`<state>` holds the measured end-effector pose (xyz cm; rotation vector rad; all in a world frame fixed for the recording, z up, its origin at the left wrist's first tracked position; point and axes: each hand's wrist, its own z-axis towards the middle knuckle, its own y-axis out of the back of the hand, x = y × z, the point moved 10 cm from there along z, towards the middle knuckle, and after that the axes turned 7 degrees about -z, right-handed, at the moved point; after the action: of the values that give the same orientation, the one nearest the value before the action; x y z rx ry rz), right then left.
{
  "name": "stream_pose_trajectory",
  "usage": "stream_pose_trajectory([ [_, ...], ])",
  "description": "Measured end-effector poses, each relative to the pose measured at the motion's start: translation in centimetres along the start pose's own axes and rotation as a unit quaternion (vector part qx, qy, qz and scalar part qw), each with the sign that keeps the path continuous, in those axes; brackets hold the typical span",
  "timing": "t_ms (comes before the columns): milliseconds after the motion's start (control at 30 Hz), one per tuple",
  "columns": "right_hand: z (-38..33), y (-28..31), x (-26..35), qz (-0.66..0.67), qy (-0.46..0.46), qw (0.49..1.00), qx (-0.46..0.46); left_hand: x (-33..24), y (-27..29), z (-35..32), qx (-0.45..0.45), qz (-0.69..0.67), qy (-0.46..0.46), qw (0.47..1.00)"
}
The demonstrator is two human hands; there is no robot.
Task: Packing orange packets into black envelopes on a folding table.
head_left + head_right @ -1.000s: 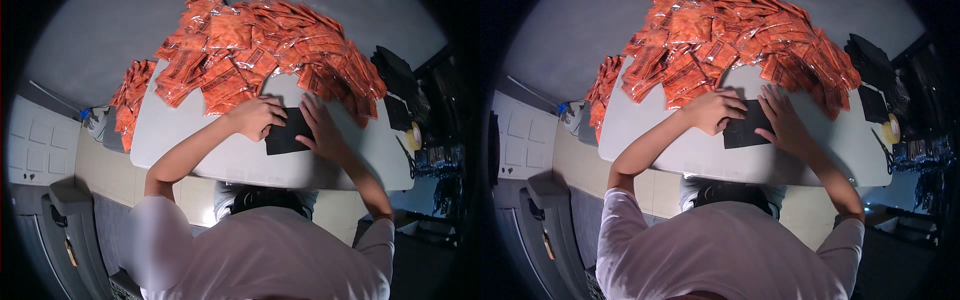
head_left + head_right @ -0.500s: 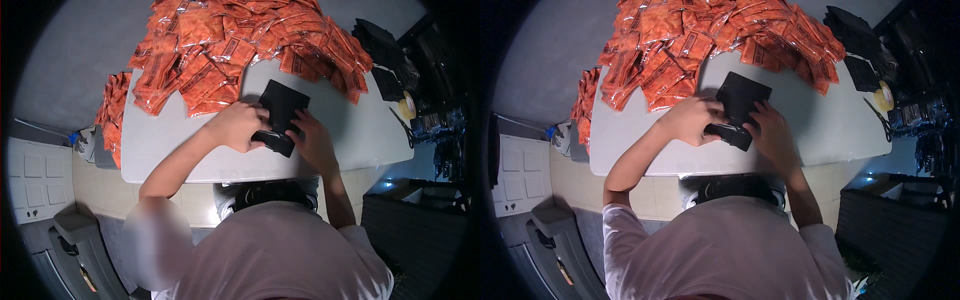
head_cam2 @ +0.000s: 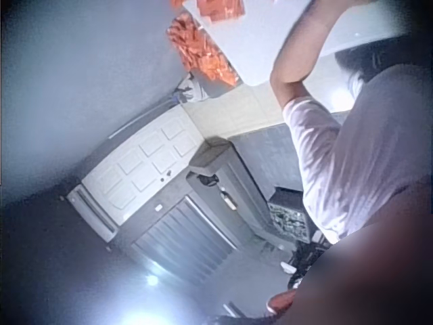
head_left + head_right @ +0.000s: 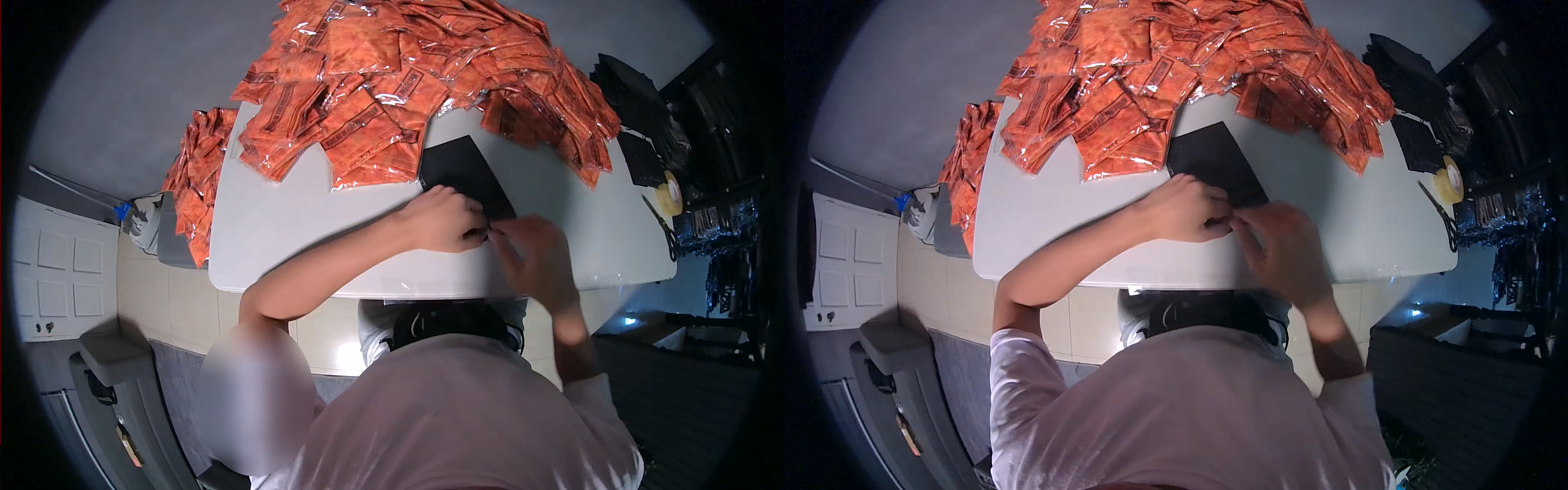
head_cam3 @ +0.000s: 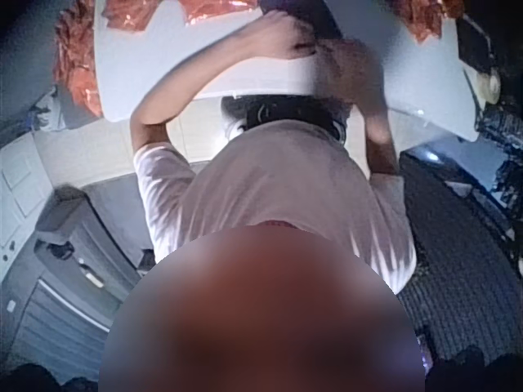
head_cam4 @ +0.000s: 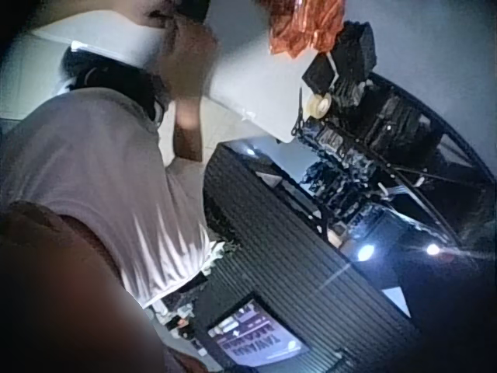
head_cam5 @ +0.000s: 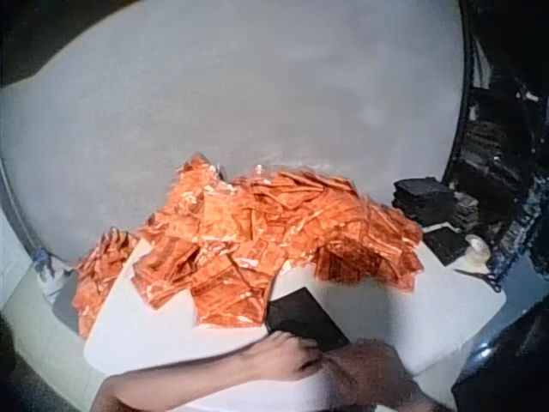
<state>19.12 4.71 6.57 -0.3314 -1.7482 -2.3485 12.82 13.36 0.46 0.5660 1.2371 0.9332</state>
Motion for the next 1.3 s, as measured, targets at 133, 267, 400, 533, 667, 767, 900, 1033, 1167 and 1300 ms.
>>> stream_pose_trajectory([
  [133, 6.5, 0.5, 2.9, 0.062, 0.099, 0.993, 0.012, 1.8, -0.2, 0.0, -0.037, -0.082, 0.026, 0.996],
  [267, 15.7, -4.1, 3.8, 0.143, 0.108, 0.983, 0.048, 1.3, 0.9, -0.2, -0.058, -0.078, 0.010, 0.995],
  [400, 24.0, -10.5, 2.6, 0.125, 0.093, 0.986, 0.050, 1.6, -0.3, 0.2, -0.038, -0.155, 0.009, 0.987],
  [533, 25.7, -13.1, 3.9, -0.071, 0.042, 0.992, 0.092, 1.3, -0.3, 0.0, -0.056, -0.165, 0.001, 0.985],
  [667, 25.7, -12.8, 3.6, -0.007, 0.062, 0.997, 0.045, 1.6, -0.3, -0.2, -0.034, -0.174, 0.030, 0.984],
  [767, 25.6, -12.0, 1.1, 0.146, 0.053, 0.988, 0.003, 1.5, -0.2, 0.0, -0.038, -0.199, 0.032, 0.979],
  [900, 23.8, -9.0, -5.3, 0.402, 0.012, 0.915, -0.011, 2.3, -0.2, 0.0, -0.041, -0.224, 0.045, 0.973],
  [1033, 15.4, 0.7, -11.9, 0.509, -0.150, 0.843, -0.088, 2.8, 0.9, 0.1, -0.050, -0.202, 0.079, 0.975],
  [1167, 8.2, 5.2, -18.0, 0.553, -0.166, 0.811, -0.093, 3.6, 2.2, -0.3, -0.098, -0.155, 0.074, 0.980],
  [1300, 2.1, 2.1, -25.6, 0.373, -0.156, 0.914, 0.027, 4.2, 3.5, 0.1, -0.134, -0.125, 0.110, 0.977],
])
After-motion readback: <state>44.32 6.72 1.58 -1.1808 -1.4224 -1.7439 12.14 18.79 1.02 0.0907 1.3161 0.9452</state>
